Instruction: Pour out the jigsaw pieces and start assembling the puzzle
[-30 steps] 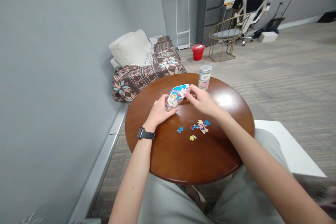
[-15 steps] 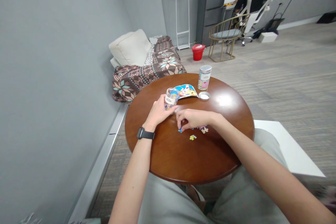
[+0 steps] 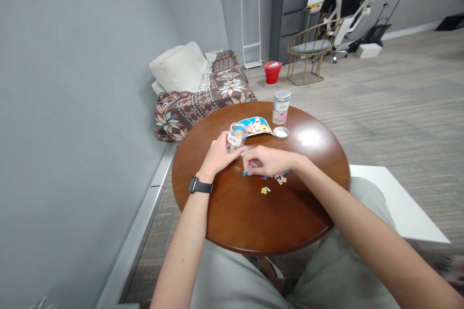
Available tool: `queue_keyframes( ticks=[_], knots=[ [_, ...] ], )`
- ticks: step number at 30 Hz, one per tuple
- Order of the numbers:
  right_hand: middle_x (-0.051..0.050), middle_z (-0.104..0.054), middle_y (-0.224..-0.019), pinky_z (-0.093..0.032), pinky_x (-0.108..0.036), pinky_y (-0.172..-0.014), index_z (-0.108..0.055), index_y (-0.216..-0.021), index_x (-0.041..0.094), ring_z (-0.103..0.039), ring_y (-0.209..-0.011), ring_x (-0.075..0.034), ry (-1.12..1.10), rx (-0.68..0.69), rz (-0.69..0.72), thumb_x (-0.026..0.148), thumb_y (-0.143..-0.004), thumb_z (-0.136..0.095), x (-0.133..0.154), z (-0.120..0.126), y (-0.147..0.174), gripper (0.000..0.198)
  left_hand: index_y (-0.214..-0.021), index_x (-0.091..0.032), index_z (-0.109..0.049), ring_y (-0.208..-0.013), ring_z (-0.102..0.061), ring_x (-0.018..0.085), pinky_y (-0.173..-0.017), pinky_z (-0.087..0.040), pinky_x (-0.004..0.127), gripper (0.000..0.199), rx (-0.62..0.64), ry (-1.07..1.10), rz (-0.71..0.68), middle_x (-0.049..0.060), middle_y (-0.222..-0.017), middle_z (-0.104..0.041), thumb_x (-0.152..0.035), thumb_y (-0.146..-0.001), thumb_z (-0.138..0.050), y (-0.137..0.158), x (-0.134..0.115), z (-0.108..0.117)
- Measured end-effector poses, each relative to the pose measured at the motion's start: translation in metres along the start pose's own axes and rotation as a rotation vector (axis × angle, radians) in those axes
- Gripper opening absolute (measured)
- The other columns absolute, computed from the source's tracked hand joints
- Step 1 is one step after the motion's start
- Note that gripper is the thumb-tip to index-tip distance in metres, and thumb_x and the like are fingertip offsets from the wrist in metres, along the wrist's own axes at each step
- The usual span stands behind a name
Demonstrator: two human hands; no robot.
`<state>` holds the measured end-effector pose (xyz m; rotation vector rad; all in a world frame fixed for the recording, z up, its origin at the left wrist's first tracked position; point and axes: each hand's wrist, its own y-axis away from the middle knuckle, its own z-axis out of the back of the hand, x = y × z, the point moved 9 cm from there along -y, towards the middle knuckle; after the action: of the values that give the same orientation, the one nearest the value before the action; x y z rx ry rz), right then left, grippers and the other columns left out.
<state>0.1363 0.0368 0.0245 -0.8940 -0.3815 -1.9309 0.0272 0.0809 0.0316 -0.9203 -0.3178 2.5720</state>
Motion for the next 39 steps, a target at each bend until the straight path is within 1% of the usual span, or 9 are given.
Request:
queue_keyframes(
  ticks=[3, 6, 10, 16, 22, 24, 29, 34, 39],
  knots=[
    [-0.002, -0.061, -0.075, -0.041, -0.025, -0.061, -0.066, -0.082, 0.016, -0.050, -0.064, -0.012, -0.016, -0.351, 0.131, 0.030, -0.087, -0.064, 0.012, 0.036, 0.006, 0.014, -0.112, -0.022, -0.052, -0.100, -0.068, 0.028, -0.084, -0.051, 0.037, 0.041, 0.013, 0.021, -0.024, 0.007, -0.110, -0.070, -0.041, -0.082, -0.073, 0.000, -0.003, -0.001],
    [-0.003, -0.063, -0.081, -0.040, -0.027, -0.061, -0.067, -0.085, 0.017, -0.051, -0.066, -0.014, 0.041, -0.709, 0.140, 0.031, -0.089, -0.062, 0.012, 0.067, 0.020, 0.015, -0.115, -0.021, -0.053, -0.104, -0.067, 0.027, -0.089, -0.051, 0.038, 0.044, 0.011, 0.023, -0.057, 0.008, -0.114, -0.069, -0.044, -0.082, -0.072, 0.000, -0.007, 0.000],
    [-0.005, -0.065, -0.085, -0.043, -0.029, -0.066, -0.070, -0.090, 0.020, -0.055, -0.073, -0.017, 0.120, -0.857, 0.087, 0.029, -0.091, -0.060, 0.005, 0.078, 0.026, 0.014, -0.121, -0.022, -0.054, -0.113, -0.064, 0.028, -0.098, -0.048, 0.041, 0.051, 0.019, 0.004, -0.131, 0.008, -0.123, -0.067, -0.040, -0.079, -0.076, 0.001, -0.014, -0.001],
    [-0.006, -0.065, -0.088, -0.045, -0.034, -0.076, -0.070, -0.096, 0.021, -0.058, -0.081, -0.020, 0.168, -0.753, 0.095, 0.025, -0.093, -0.052, 0.002, 0.070, 0.018, 0.019, -0.126, -0.023, -0.054, -0.114, -0.063, 0.027, -0.098, -0.049, 0.041, 0.055, 0.050, -0.016, -0.139, 0.007, -0.124, -0.066, -0.039, -0.078, -0.077, 0.002, -0.016, -0.002],
    [-0.002, -0.059, -0.077, -0.038, -0.028, -0.062, -0.060, -0.086, 0.018, -0.048, -0.065, -0.015, 0.080, -0.739, -0.056, 0.028, -0.090, -0.052, -0.011, 0.078, 0.023, 0.013, -0.123, -0.022, -0.054, -0.115, -0.062, 0.028, -0.099, -0.048, 0.041, 0.052, 0.047, -0.003, -0.108, 0.008, -0.125, -0.066, -0.039, -0.079, -0.075, 0.001, -0.014, -0.002],
    [0.000, -0.056, -0.070, -0.036, -0.028, -0.061, -0.058, -0.080, 0.018, -0.047, -0.063, -0.014, 0.085, -0.590, -0.126, 0.030, -0.089, -0.052, -0.017, 0.070, 0.020, 0.016, -0.121, -0.021, -0.053, -0.112, -0.063, 0.027, -0.097, -0.049, 0.041, 0.048, 0.032, 0.013, -0.089, 0.008, -0.123, -0.066, -0.039, -0.081, -0.073, 0.001, -0.010, -0.002],
    [0.000, -0.063, -0.068, -0.037, -0.026, -0.061, -0.063, -0.076, 0.018, -0.053, -0.062, -0.013, 0.101, 0.025, -0.303, 0.035, -0.081, -0.066, -0.034, 0.016, 0.014, 0.018, -0.118, -0.022, -0.053, -0.108, -0.064, 0.027, -0.093, -0.050, 0.039, 0.044, 0.020, 0.018, -0.058, 0.008, -0.119, -0.066, -0.039, -0.083, -0.071, 0.001, -0.007, -0.001],
    [0.000, -0.067, -0.071, -0.041, -0.024, -0.059, -0.065, -0.083, 0.018, -0.057, -0.063, -0.013, 0.010, 0.163, -0.432, 0.044, -0.076, -0.072, -0.051, 0.005, 0.024, 0.027, -0.118, -0.022, -0.053, -0.108, -0.065, 0.028, -0.093, -0.050, 0.040, 0.045, 0.029, 0.006, -0.042, 0.008, -0.119, -0.067, -0.039, -0.082, -0.073, 0.001, -0.007, -0.001],
    [-0.002, -0.068, -0.082, -0.046, -0.026, -0.064, -0.068, -0.098, 0.017, -0.062, -0.075, -0.017, -0.074, 0.284, -0.440, 0.046, -0.055, -0.085, -0.059, 0.003, 0.039, 0.054, -0.121, -0.021, -0.052, -0.111, -0.064, 0.029, -0.095, -0.050, 0.041, 0.048, 0.029, 0.002, -0.053, 0.009, -0.122, -0.067, -0.041, -0.082, -0.072, 0.001, -0.007, -0.002]
  ],
)
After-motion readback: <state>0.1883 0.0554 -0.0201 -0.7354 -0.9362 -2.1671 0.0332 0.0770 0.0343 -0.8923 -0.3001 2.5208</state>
